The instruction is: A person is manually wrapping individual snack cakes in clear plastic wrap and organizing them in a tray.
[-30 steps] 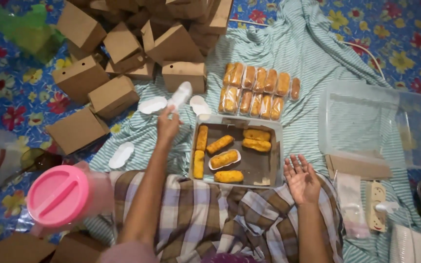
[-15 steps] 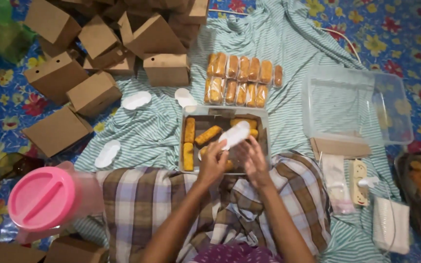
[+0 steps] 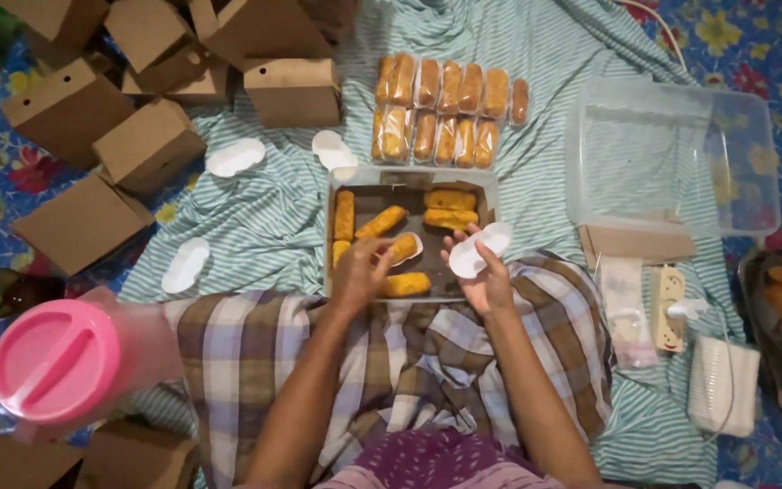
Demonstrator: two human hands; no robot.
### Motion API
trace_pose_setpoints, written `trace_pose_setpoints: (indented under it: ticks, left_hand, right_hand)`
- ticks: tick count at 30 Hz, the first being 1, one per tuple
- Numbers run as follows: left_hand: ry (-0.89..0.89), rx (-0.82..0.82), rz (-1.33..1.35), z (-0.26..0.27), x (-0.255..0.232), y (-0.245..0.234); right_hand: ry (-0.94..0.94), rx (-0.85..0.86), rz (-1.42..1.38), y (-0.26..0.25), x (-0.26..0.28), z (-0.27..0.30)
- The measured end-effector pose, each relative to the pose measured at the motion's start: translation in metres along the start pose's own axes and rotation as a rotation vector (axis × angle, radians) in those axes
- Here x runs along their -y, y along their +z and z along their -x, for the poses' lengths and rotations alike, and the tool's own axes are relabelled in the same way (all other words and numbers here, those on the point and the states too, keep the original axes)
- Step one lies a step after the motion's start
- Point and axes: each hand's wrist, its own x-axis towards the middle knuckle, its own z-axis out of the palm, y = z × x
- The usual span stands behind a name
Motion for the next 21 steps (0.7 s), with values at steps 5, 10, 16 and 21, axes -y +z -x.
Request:
trace_pose_setpoints:
  ticks: [5, 10, 16, 21]
  left_hand:
    - [-0.004, 0.109, -0.386, -0.008, 0.012, 0.005]
    - [-0.025, 0.257, -0.550, -0.019, -0.005, 0.013]
    - [-0.036, 0.319, -0.596, -0.022, -0.005, 0.015]
    - [-0.009, 0.109, -0.048, -0.021, -0.021, 0.008]
  right_hand:
    - [0.003, -0.032, -0.079, -0.002, 0.000, -0.005]
    - [0.018, -0.079, -0.091, -0.009, -0.006, -0.012]
    - [0.033, -0.088, -0.048, 0.000, -0.005, -0.008]
    - [0.045, -0.086, 0.096, -0.025, -0.025, -0.034]
